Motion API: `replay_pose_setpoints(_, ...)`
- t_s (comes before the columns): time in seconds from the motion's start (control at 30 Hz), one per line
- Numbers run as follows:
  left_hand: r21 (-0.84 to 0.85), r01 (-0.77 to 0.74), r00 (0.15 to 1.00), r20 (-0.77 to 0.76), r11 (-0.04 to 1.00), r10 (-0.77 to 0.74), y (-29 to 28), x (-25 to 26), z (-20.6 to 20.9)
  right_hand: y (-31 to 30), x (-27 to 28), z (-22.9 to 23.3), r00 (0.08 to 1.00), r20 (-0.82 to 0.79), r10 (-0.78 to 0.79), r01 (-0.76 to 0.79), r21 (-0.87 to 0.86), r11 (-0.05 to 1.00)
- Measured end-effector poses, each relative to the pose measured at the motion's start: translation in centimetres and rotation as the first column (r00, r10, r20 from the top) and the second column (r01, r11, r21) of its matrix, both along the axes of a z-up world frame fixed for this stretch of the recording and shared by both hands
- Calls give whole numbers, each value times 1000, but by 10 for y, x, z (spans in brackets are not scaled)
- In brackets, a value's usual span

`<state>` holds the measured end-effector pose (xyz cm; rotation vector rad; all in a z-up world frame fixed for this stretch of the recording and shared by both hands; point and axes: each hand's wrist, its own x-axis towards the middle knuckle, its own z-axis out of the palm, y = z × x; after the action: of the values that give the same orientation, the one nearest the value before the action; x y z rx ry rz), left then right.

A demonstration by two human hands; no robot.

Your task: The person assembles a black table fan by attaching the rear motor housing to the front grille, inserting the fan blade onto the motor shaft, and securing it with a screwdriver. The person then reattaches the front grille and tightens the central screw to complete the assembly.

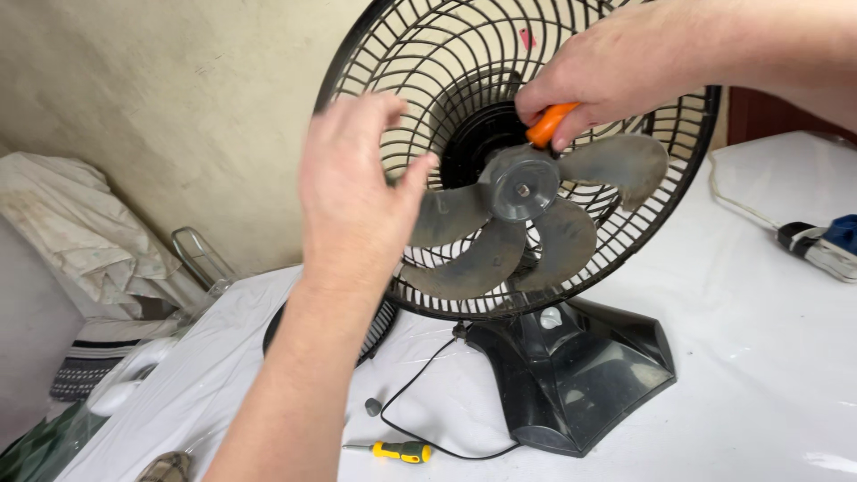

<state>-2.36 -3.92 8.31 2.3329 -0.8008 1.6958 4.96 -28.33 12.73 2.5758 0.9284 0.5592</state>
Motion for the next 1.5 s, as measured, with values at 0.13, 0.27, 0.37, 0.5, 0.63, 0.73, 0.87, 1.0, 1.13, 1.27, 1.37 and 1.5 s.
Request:
replay_pose_setpoints(0.13, -12, 31, 982, 189, 999, -28, 18, 1, 26, 3, -5, 2, 983, -35, -179, 176, -73, 982)
replay_pose_setpoints(0.27, -27, -53, 985, 162, 998, 57, 34, 12, 49, 0, 1, 0, 978, -148, -146, 155, 45, 987)
replay_pose_setpoints(0.37, -185, -87, 973, -228, 979, 43, 39, 25, 49, -11, 5, 4, 989, -122, -86, 96, 78, 992)
replay_pose_setpoints(0.5, -299, 14, 939, -325, 954, -116, 42, 36, 30, -21, 9, -1, 969, -216, -122, 164, 186, 969)
replay_pose_setpoints(0.63, -349, 107, 948, -247, 931, -201, 45, 44, 21, -28, 15, -13, 953, -150, -262, 281, 121, 952)
replay_pose_setpoints(0.73, -355, 160, 933, -252, 921, -258, 55, 48, 19, -49, 17, -26, 981, -132, -142, 171, 250, 953)
replay_pose_setpoints(0.87, -453, 240, 865, -301, 859, -401, 63, 61, 20, -67, 17, -38, 983, -172, -66, 130, 395, 910)
replay_pose_setpoints(1.0, -452, 193, 886, -300, 871, -352, 69, 77, 27, -53, -9, -27, 942, -293, -163, 269, 369, 890)
replay_pose_setpoints(1.13, -471, 81, 927, -288, 878, -240, 72, 86, 30, -31, -58, -23, 841, -402, -363, 514, 381, 768)
replay_pose_setpoints(1.27, -655, 144, 827, -332, 742, -454, 69, 88, 27, -28, -74, -26, 816, -381, -435, 563, 352, 747)
replay_pose_setpoints(1.37, -619, 168, 836, -324, 767, -444, 67, 84, 25, -39, -62, -31, 888, -299, -348, 453, 446, 772)
replay_pose_setpoints(1.5, -648, 159, 830, -322, 745, -456, 64, 78, 21, -58, -31, -29, 982, -151, 115, 19, 680, 733)
